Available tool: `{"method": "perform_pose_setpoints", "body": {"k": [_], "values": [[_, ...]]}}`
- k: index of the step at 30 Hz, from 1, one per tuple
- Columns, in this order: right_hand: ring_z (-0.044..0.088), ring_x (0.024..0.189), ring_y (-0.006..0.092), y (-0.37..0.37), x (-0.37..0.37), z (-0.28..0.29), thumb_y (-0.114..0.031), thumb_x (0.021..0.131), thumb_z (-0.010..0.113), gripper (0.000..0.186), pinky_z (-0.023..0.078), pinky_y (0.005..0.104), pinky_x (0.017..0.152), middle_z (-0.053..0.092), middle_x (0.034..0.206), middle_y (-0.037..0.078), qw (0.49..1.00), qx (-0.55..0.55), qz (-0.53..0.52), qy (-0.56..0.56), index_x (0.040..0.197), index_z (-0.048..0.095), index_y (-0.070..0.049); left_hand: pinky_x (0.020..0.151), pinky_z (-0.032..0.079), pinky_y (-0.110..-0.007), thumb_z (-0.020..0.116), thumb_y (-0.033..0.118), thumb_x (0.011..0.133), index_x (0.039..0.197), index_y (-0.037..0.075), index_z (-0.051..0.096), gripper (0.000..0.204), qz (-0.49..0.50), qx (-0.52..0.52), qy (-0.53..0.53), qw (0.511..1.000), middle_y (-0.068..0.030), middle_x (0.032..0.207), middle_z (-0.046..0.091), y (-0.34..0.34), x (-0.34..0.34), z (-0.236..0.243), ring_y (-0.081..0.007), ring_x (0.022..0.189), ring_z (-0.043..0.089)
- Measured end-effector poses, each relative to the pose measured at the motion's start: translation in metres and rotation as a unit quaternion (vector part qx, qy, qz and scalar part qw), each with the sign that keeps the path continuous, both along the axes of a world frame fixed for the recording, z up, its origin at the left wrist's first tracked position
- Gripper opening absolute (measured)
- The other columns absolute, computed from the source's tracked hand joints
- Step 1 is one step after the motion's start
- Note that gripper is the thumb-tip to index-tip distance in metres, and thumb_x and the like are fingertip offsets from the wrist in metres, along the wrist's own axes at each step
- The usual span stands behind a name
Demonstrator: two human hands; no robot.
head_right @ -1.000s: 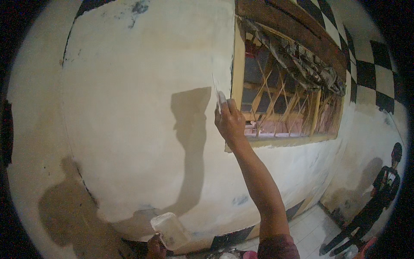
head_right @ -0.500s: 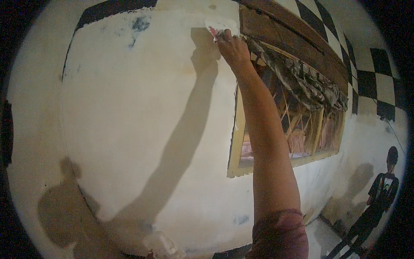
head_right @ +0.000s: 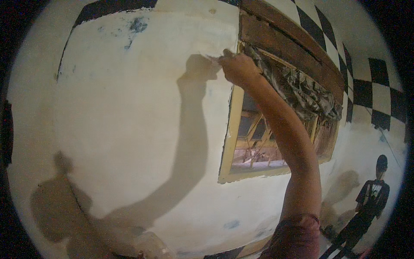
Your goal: The person applies white putty to an interior wall using a putty knife. They repeatedly scoop the material from a plastic container and spread it in thin layers over various spots on the wall surface.
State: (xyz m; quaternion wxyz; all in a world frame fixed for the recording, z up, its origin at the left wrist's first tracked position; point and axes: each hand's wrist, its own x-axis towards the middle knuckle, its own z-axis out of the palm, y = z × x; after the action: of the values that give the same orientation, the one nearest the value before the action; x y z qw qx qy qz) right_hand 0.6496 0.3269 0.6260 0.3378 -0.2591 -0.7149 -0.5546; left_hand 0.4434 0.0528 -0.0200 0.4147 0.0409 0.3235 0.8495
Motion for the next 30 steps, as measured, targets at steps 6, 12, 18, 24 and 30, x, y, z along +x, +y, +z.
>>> {"method": "perform_pose_setpoints", "body": {"k": [6,12,18,24,30], "values": [[0.063,0.096,0.0333,0.007,0.006,0.104,-0.013,0.080,0.054,0.022,0.051,0.0488,0.081,0.062,0.099,0.013,0.968,0.198,0.053,0.143,0.098,0.065,-0.010,0.083,0.053,-0.045,0.056,0.023,0.091,0.113,0.000,0.055,0.032,-0.009,-0.002,-0.008,1.000,-0.0123,0.103,0.061,0.003,0.006,0.001,-0.0288,0.095,0.060],[0.062,0.100,0.0354,-0.021,-0.016,0.129,-0.004,0.080,0.053,0.022,0.047,0.0487,0.085,0.067,0.097,0.019,0.977,0.127,0.026,0.168,0.100,0.065,-0.007,0.084,0.052,-0.045,0.056,0.023,0.091,0.115,0.000,0.054,0.034,0.011,-0.004,-0.014,1.000,-0.0127,0.105,0.061,-0.008,0.010,0.003,-0.0291,0.097,0.060],[0.065,0.095,0.0336,-0.002,-0.019,0.147,-0.010,0.084,0.055,0.023,0.052,0.0454,0.083,0.067,0.102,0.015,0.988,0.094,-0.011,0.123,0.106,0.062,-0.009,0.084,0.052,-0.045,0.056,0.023,0.090,0.117,0.000,0.054,0.035,0.019,-0.003,-0.011,1.000,-0.0132,0.107,0.061,-0.009,0.015,0.010,-0.0294,0.098,0.060],[0.064,0.095,0.0345,0.004,-0.017,0.132,-0.002,0.081,0.051,0.034,0.052,0.0456,0.080,0.066,0.100,0.019,0.994,0.082,0.020,0.069,0.114,0.060,-0.004,0.085,0.052,-0.045,0.056,0.023,0.090,0.118,-0.001,0.053,0.037,0.031,-0.009,-0.019,0.999,-0.0137,0.109,0.061,-0.012,0.014,0.005,-0.0297,0.100,0.060],[0.065,0.093,0.0356,0.011,-0.017,0.095,-0.008,0.078,0.059,0.027,0.054,0.0460,0.077,0.066,0.095,0.017,0.995,0.058,0.024,0.076,0.104,0.062,-0.007,0.086,0.052,-0.045,0.056,0.023,0.090,0.120,-0.001,0.052,0.039,0.038,-0.014,-0.023,0.999,-0.0141,0.110,0.061,-0.012,0.018,0.003,-0.0300,0.101,0.059]]}}
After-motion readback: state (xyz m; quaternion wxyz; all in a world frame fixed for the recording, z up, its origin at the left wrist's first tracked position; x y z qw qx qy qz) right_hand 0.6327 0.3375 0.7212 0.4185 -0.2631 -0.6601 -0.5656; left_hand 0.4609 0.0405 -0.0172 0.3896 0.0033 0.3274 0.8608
